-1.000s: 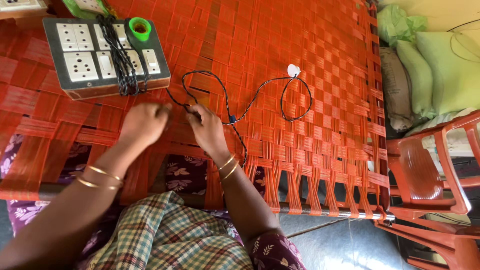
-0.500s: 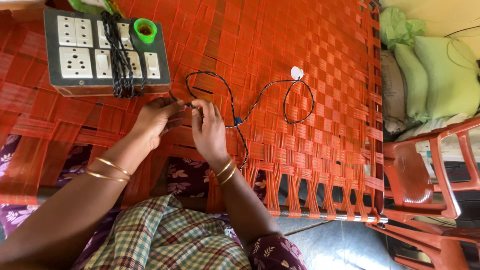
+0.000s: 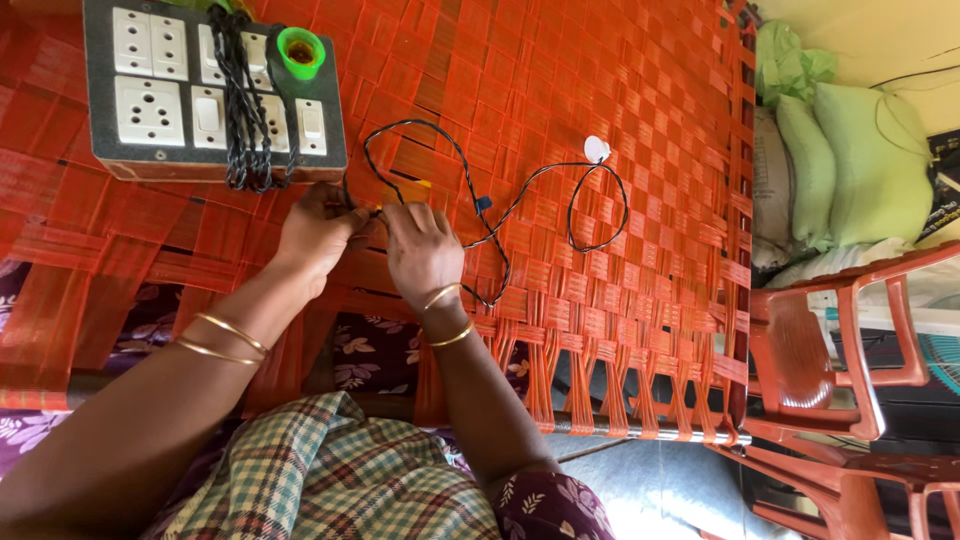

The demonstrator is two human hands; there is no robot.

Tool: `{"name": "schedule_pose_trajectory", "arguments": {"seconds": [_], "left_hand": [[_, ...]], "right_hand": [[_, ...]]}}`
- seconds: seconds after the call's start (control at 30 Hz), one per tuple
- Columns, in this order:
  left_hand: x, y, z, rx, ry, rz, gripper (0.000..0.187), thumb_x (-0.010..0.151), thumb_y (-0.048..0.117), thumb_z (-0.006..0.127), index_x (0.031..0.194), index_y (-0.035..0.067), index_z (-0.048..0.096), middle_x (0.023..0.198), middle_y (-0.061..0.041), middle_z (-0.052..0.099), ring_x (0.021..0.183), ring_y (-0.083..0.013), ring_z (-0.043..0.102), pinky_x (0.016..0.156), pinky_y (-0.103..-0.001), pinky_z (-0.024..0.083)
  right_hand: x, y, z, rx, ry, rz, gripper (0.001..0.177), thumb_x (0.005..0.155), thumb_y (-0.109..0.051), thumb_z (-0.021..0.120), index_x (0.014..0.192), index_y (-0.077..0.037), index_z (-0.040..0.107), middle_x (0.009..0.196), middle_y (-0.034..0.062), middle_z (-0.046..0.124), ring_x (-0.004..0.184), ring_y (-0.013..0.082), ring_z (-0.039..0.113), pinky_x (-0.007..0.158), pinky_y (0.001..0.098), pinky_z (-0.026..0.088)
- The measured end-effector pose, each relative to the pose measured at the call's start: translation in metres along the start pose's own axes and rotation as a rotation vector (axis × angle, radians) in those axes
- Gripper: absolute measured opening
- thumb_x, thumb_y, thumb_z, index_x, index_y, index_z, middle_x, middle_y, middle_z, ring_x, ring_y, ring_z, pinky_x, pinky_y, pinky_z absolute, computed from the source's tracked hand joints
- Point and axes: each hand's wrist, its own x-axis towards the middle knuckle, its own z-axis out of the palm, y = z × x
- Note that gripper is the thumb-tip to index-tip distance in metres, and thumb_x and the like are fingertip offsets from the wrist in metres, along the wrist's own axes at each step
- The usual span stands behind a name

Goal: The person wraps a black electrical wire around a power strip and secures the connections with tape.

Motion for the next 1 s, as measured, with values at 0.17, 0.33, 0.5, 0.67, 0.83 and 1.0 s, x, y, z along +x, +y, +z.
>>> {"name": "schedule_pose_trajectory", "arguments": {"seconds": [0.17, 0.33, 0.5, 0.67, 0.83, 1.0], "left_hand": [[0.000, -0.005, 0.004, -0.029, 0.006, 0.052, 0.016, 0.094, 0.001, 0.068, 0.101, 0.001, 0.055, 0.088, -0.009, 0.070, 0.076, -0.0129, 0.070, 0.063, -0.025, 0.057], [0.008, -0.014, -0.002, -0.081, -0.007, 0.058, 0.013, 0.093, 0.000, 0.066, 0.102, 0.002, 0.056, 0.090, -0.009, 0.072, 0.075, -0.0137, 0.069, 0.065, -0.027, 0.059], [0.015, -0.020, -0.006, -0.043, -0.037, 0.179, 0.012, 0.092, 0.001, 0.070, 0.099, 0.001, 0.060, 0.090, -0.010, 0.072, 0.080, -0.0135, 0.071, 0.072, -0.026, 0.059], [-0.005, 0.025, -0.025, 0.208, -0.217, 0.188, 0.016, 0.096, 0.020, 0.071, 0.094, 0.005, 0.071, 0.092, -0.007, 0.076, 0.080, -0.0101, 0.070, 0.072, -0.024, 0.056], [-0.070, 0.074, -0.035, 1.184, 0.141, 0.741, 0.030, 0.098, 0.045, 0.075, 0.096, 0.015, 0.076, 0.077, -0.004, 0.075, 0.066, -0.0191, 0.070, 0.060, -0.035, 0.055], [-0.075, 0.144, -0.064, 1.963, 0.221, 0.864, 0.111, 0.064, 0.085, 0.061, 0.155, 0.027, 0.036, 0.154, -0.008, 0.038, 0.140, -0.0302, 0.040, 0.113, -0.059, 0.038]], "right_hand": [[-0.002, -0.004, 0.000, -0.026, -0.123, 0.057, 0.013, 0.092, -0.013, 0.068, 0.104, -0.012, 0.066, 0.090, 0.0060, 0.062, 0.086, 0.0296, 0.062, 0.074, 0.0446, 0.053], [-0.024, -0.005, 0.026, 0.236, -0.176, 0.155, 0.007, 0.099, -0.014, 0.063, 0.100, -0.008, 0.067, 0.093, 0.0086, 0.067, 0.087, 0.0301, 0.065, 0.074, 0.0430, 0.053], [-0.033, 0.014, 0.045, 0.738, -0.357, 0.458, 0.016, 0.100, -0.017, 0.063, 0.099, -0.002, 0.069, 0.076, 0.0043, 0.063, 0.068, 0.0133, 0.056, 0.064, 0.0319, 0.049], [-0.036, 0.018, 0.050, 0.972, -0.357, 0.649, 0.022, 0.104, -0.020, 0.060, 0.097, -0.001, 0.069, 0.069, -0.0043, 0.053, 0.062, 0.0050, 0.047, 0.056, 0.0227, 0.041], [-0.032, 0.027, 0.041, 1.120, -0.378, 0.680, 0.023, 0.106, -0.020, 0.059, 0.098, -0.001, 0.066, 0.068, -0.0053, 0.049, 0.060, 0.0044, 0.043, 0.053, 0.0214, 0.038], [-0.029, 0.032, 0.036, 1.212, -0.433, 0.583, 0.019, 0.106, -0.018, 0.056, 0.101, -0.002, 0.065, 0.081, -0.0058, 0.060, 0.063, 0.0032, 0.045, 0.058, 0.0210, 0.043]]}}
